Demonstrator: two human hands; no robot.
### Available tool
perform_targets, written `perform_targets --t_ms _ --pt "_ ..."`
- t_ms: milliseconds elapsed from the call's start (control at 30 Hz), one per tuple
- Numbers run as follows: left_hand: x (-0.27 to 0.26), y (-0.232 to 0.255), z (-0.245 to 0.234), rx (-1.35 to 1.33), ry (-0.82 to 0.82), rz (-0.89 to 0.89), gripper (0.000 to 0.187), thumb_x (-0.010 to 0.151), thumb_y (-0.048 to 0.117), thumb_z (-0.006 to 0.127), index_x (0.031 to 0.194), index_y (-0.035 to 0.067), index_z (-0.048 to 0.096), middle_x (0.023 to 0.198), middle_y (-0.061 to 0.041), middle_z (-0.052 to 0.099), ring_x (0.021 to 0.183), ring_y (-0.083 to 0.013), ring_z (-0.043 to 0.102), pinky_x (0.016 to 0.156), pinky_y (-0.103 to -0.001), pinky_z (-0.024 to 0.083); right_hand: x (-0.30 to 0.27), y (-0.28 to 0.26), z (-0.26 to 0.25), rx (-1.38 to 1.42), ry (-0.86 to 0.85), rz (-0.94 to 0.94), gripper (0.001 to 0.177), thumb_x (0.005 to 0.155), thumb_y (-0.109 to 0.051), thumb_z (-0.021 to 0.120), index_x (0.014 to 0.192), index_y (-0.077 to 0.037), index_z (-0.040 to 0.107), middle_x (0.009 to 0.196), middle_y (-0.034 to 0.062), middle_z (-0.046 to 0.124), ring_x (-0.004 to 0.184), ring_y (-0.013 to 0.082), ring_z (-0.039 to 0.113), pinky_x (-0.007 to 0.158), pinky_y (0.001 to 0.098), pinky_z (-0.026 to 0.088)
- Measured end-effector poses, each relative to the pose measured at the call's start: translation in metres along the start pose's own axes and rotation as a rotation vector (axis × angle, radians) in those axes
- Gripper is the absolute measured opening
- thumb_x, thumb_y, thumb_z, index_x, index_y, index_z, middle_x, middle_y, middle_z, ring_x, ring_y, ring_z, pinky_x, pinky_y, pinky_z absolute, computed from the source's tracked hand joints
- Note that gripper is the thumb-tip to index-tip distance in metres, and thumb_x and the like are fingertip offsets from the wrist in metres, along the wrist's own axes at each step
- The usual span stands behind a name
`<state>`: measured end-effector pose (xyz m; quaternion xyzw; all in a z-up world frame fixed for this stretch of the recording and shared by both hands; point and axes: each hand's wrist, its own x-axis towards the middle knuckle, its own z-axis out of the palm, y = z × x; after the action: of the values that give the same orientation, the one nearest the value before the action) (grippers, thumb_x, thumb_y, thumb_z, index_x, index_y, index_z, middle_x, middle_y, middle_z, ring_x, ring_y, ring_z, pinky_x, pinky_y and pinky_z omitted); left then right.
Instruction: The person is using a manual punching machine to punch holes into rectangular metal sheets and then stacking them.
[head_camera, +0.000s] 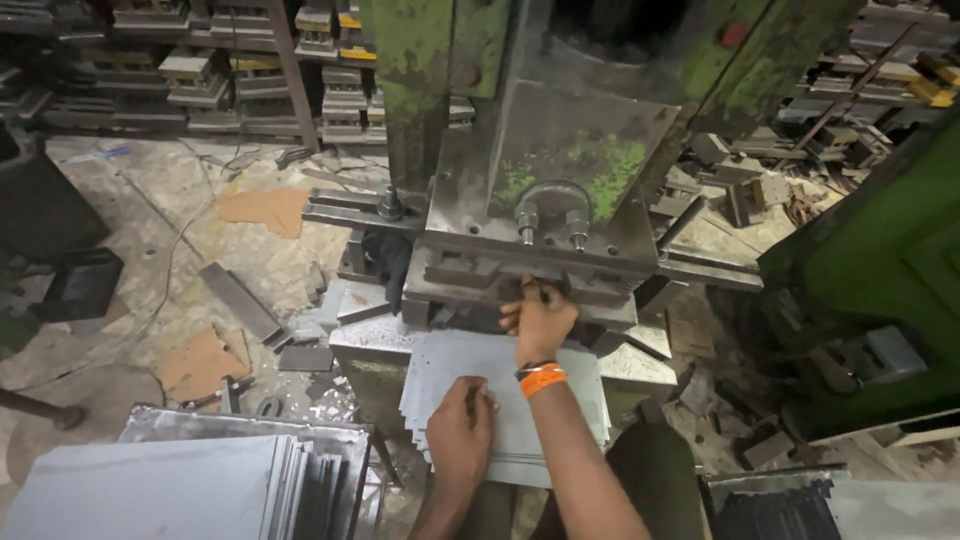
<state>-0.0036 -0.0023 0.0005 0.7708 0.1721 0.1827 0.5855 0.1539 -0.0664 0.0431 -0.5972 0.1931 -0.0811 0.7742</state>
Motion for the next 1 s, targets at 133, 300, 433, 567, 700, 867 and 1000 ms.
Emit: perform_targets --t_ms 133,300,433,567,700,867,1000 --pt "0.0 0.006 -0.007 -0.015 -0.007 -0.023 0.017 0.091 0.014 0.06 0.103 0.01 0.071 0.074 0.001 0.077 0.062 -0.0141 0.068 0.061 -0.027 0.052 0.032 0.008 0.0 0.147 -0.068 0.137 0.009 0.094 -0.004 0.059 0.09 -0.002 0.067 0.062 0.0092 0.067 0.038 0.0153 0.052 0.033 0.0253 0.03" --pt "0.005 -0.003 -0.013 -0.335 0.006 -0.06 0.014 0.094 0.006 0.061 0.103 0.005 0.072 0.081 -0.004 0.076 0.069 -0.013 0.069 0.065 -0.027 0.057 0.0 0.001 -0.017 0.157 -0.123 -0.093 0.022 0.089 -0.004 0.067 0.067 -0.008 0.066 0.05 0.0029 0.056 0.033 0.0123 0.04 0.033 0.0271 0.027" --pt "0.014 0.014 -0.078 -0.227 0.171 -0.054 0.017 0.095 0.017 0.064 0.108 0.011 0.073 0.087 -0.003 0.078 0.079 -0.0131 0.075 0.068 -0.028 0.061 -0.082 0.019 -0.081 0.065 -0.182 -0.012 0.021 0.099 -0.011 0.065 0.079 -0.009 0.061 0.057 0.0012 0.05 0.044 0.0121 0.042 0.041 0.0281 0.035" --pt "0.035 -0.004 -0.178 0.241 0.498 0.297 0.02 0.096 0.014 0.063 0.112 0.007 0.07 0.1 -0.008 0.074 0.086 -0.0242 0.069 0.079 -0.036 0.053 -0.12 0.021 -0.115 -0.325 -0.13 0.254 0.038 0.105 -0.027 0.063 0.079 0.0 0.063 0.052 0.007 0.046 0.036 0.0177 0.038 0.033 0.0324 0.03" --pt "0.033 -0.006 -0.291 0.809 0.699 0.474 0.039 0.091 0.007 0.071 0.126 -0.008 0.063 0.116 -0.023 0.067 0.101 -0.039 0.062 0.093 -0.045 0.048 -0.134 0.038 -0.117 -0.419 -0.182 0.301 0.059 0.108 -0.03 0.061 0.058 -0.001 0.049 0.044 0.0119 0.043 0.032 0.0241 0.037 0.035 0.0392 0.036" --pt "-0.007 -0.12 -0.257 1.163 0.383 -0.16 0.088 0.104 0.066 0.014 0.159 -0.002 0.016 0.169 -0.023 0.011 0.157 -0.0441 0.004 0.124 -0.06 -0.001 -0.182 0.114 -0.074 -0.366 -0.599 0.489 0.025 0.1 -0.018 0.068 0.093 0.007 0.069 0.066 0.0197 0.069 0.044 0.0261 0.062 0.036 0.0328 0.048" --pt "-0.03 -0.117 -0.171 1.193 0.324 0.028 0.088 0.105 0.074 0.016 0.16 0.005 0.016 0.167 -0.016 0.016 0.159 -0.0398 -0.003 0.123 -0.061 -0.005 -0.199 0.224 -0.08 -0.259 -0.845 0.492 0.031 0.085 -0.001 0.076 0.114 0.011 0.079 0.092 0.0195 0.083 0.075 0.023 0.073 0.07 0.0311 0.058"
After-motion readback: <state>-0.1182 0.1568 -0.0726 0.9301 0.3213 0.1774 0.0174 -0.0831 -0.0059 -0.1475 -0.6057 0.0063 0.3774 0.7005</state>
